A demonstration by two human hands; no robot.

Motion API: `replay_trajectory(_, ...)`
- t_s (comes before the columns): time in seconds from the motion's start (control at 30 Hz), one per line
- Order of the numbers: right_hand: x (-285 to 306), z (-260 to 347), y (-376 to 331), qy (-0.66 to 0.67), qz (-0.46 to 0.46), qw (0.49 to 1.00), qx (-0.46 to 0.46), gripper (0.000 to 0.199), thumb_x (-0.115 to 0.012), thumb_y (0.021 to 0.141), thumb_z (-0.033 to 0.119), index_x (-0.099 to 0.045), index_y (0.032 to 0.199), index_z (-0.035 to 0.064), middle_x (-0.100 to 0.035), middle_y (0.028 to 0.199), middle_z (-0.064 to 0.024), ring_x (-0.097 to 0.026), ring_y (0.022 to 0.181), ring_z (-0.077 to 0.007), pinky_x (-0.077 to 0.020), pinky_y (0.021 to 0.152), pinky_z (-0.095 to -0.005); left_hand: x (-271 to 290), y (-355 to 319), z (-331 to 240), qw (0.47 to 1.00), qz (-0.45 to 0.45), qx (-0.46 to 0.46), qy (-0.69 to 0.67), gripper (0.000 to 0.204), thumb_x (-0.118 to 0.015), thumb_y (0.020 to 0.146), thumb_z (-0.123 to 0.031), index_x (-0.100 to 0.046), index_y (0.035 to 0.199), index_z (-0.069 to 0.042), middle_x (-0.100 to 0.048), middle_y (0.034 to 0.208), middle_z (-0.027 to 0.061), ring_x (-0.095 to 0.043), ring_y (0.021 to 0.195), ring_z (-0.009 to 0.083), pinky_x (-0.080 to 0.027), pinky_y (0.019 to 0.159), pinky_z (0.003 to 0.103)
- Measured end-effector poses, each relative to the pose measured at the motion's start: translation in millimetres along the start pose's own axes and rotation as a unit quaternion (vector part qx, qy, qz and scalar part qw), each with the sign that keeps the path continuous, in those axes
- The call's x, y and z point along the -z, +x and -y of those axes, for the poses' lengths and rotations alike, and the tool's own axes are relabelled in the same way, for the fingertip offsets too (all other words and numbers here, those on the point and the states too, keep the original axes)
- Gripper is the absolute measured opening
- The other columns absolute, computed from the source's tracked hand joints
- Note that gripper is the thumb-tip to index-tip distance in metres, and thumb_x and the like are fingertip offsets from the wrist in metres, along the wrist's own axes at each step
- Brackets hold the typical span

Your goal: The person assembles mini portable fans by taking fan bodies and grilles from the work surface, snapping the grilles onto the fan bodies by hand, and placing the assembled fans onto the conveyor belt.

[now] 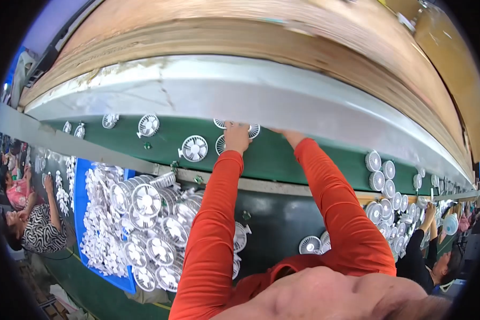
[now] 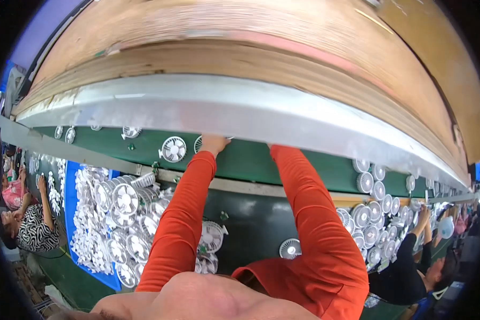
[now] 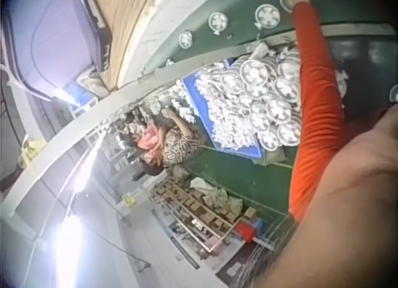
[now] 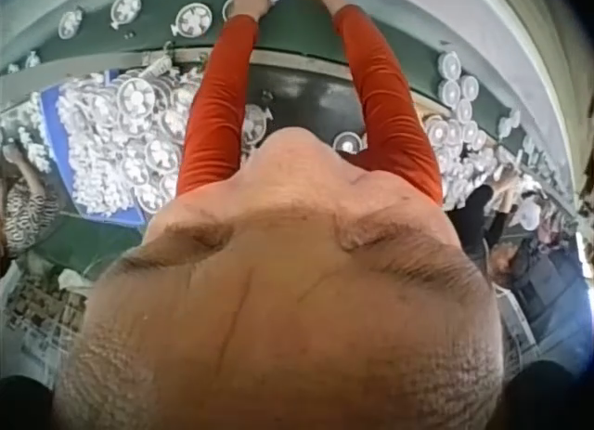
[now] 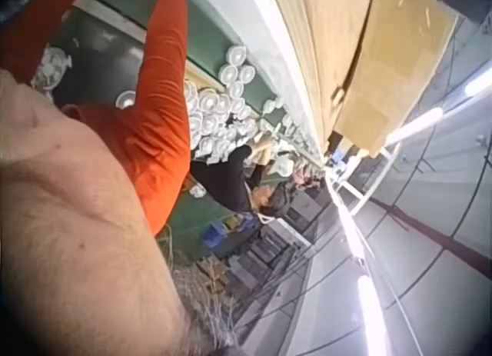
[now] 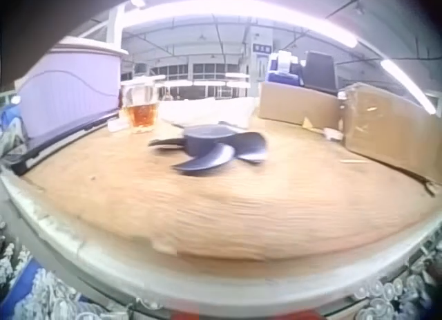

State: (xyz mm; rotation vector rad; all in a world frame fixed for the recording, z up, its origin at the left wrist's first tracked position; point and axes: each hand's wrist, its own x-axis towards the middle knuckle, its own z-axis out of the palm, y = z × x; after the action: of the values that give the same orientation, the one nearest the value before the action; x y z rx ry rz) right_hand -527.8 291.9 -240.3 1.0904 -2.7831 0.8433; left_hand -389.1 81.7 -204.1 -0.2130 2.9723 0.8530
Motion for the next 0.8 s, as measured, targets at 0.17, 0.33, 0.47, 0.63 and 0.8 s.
replay_trajectory(0.17, 35, 126, -53, -0.103, 0.129, 0.985, 0.057, 0.06, -0.073, 0.068, 0.029, -0.05, 0.123, 0.027, -0.044, 0.131, -0.0114, -0.042, 0.118, -0.0371, -0.038, 0.099, -0.0472, 23, -119, -42, 0.995, -0.033, 0.009, 0.094, 0.049, -0.081, 0.062, -0.023, -0.057, 0.104, -0.013, -0.04, 0.135, 0.0131, -0.027, 0.128, 0.0453, -0.042, 0.094, 0.051)
replay_trajectory(0.33, 106, 121, -156, -0.055, 0.193, 0.979, 0.036, 0.059, -0.075, 0.066, 0.024, -0.053, 0.12, 0.0248, -0.045, 0.129, -0.0132, -0.044, 0.114, -0.0384, -0.0384, 0.098, -0.0453, -8, -196, -117, 0.998, 0.034, -0.051, -0.003, 0.05, -0.081, 0.062, -0.022, -0.056, 0.105, -0.012, -0.04, 0.134, 0.013, -0.033, 0.125, 0.0404, -0.039, 0.097, 0.048)
replay_trajectory(0.47, 137, 126, -219, -0.012, 0.275, 0.96, 0.045, 0.061, -0.075, 0.068, 0.031, -0.053, 0.124, 0.0248, -0.044, 0.131, -0.014, -0.041, 0.118, -0.0385, -0.036, 0.099, -0.0455, -19, -255, -146, 0.987, 0.081, -0.123, -0.071, 0.044, -0.078, 0.067, -0.024, -0.057, 0.103, -0.009, -0.041, 0.133, 0.0159, -0.039, 0.123, 0.0386, -0.038, 0.1, 0.043)
replay_trajectory(0.63, 158, 129, -235, 0.119, 0.343, 0.928, 0.082, 0.07, -0.076, 0.068, 0.035, -0.049, 0.128, 0.011, -0.048, 0.13, -0.0197, -0.045, 0.12, -0.0364, -0.0356, 0.101, -0.0438, 6, -275, -157, 0.978, 0.114, -0.028, -0.172, 0.029, -0.068, 0.078, -0.032, -0.061, 0.093, -0.008, -0.061, 0.099, 0.0173, -0.057, 0.095, 0.036, -0.047, 0.079, 0.043)
replay_trajectory(0.8, 131, 102, -188, 0.045, 0.098, 0.994, -0.016, 0.065, -0.072, 0.072, 0.04, -0.049, 0.129, 0.0171, -0.045, 0.133, -0.0171, -0.043, 0.119, -0.0378, -0.0394, 0.095, -0.049, 16, -199, -108, 0.979, -0.182, -0.037, -0.08, 0.036, -0.064, 0.081, -0.028, -0.057, 0.112, -0.011, -0.053, 0.118, 0.0172, -0.048, 0.11, 0.0385, -0.04, 0.089, 0.049)
